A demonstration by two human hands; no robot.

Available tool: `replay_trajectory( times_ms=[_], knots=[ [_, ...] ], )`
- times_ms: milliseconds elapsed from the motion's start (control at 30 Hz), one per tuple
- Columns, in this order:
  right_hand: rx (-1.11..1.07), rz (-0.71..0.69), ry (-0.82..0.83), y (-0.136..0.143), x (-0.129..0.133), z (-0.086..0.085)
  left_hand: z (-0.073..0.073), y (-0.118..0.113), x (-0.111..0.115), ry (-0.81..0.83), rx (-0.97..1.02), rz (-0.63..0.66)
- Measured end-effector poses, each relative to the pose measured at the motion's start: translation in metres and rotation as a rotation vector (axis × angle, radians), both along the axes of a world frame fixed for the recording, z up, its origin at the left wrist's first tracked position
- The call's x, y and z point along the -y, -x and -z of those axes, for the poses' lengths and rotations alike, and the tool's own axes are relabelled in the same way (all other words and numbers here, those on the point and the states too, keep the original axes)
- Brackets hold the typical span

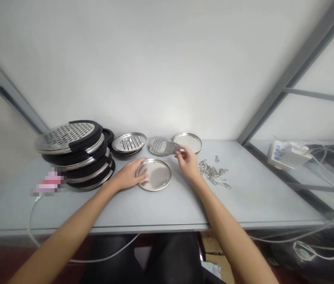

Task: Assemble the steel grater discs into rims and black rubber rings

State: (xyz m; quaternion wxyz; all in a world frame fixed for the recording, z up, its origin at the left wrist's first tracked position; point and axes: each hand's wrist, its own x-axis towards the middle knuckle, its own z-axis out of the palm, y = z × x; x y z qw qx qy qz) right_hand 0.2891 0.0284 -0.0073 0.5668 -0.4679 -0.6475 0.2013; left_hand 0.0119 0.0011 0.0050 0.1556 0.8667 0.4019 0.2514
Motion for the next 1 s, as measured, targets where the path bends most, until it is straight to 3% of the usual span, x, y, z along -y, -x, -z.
replay_trajectory(
  times_ms=[133,333,600,1000],
  knots=[
    [0.145,-0.107,-0.069,0.006,0.009,-0.005,-0.002,-0.001,0.000,-0.017,0.051,-0.025],
    [0.288,-0.237,-0.028,0.009,0.015,-0.007,-0.008,-0.001,-0.002,-0.245,0.252,-0.069],
    [0.315,-0.243,-0.029,0.007,0.015,-0.007,-0.007,-0.002,-0.003,-0.346,0.318,-0.047],
    [0.342,-0.193,-0.034,0.006,0.013,-0.005,-0.003,0.000,-0.006,-0.343,0.310,-0.064]
  ],
)
